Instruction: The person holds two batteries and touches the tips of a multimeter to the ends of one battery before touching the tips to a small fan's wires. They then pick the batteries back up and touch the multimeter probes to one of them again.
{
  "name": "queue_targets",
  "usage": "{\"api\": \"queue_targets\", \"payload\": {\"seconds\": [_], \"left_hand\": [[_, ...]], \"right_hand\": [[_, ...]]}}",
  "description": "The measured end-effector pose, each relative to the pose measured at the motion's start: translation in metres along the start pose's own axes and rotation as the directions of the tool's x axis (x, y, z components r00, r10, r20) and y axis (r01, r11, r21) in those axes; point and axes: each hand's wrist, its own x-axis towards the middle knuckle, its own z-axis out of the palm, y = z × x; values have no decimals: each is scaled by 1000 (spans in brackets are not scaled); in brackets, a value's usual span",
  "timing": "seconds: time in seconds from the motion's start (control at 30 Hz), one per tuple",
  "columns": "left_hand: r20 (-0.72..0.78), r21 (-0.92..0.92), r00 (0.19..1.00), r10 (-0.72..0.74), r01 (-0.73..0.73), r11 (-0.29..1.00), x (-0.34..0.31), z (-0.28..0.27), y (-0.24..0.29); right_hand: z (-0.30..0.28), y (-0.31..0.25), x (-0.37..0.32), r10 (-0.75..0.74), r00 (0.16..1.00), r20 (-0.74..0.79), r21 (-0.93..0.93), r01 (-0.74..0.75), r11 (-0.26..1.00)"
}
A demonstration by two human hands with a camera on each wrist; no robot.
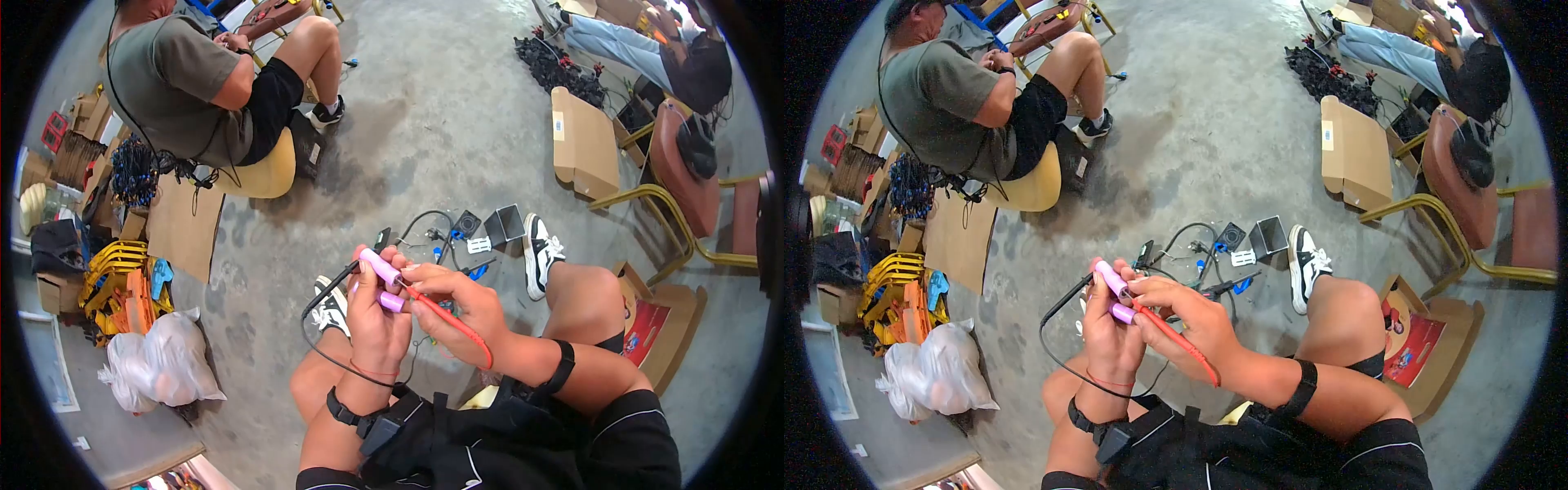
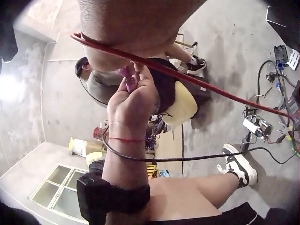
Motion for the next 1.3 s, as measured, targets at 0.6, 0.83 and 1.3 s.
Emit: {"api": "queue_targets", "payload": {"seconds": [0.6, 0.83, 1.3], "left_hand": [[-194, 77, 980, 53, -39, 996, 23, -8, -16], [-188, 100, 981, 46, -28, 995, 28, -11, -17], [-203, 134, 978, 40, -12, 991, 31, -10, -17]], "right_hand": [[-27, 16, 32, 394, 895, 210, 11, -405, 914], [-28, 26, 31, 298, 946, 130, 1, -301, 954], [-34, 34, 30, 332, 936, 118, -14, -333, 943]]}}
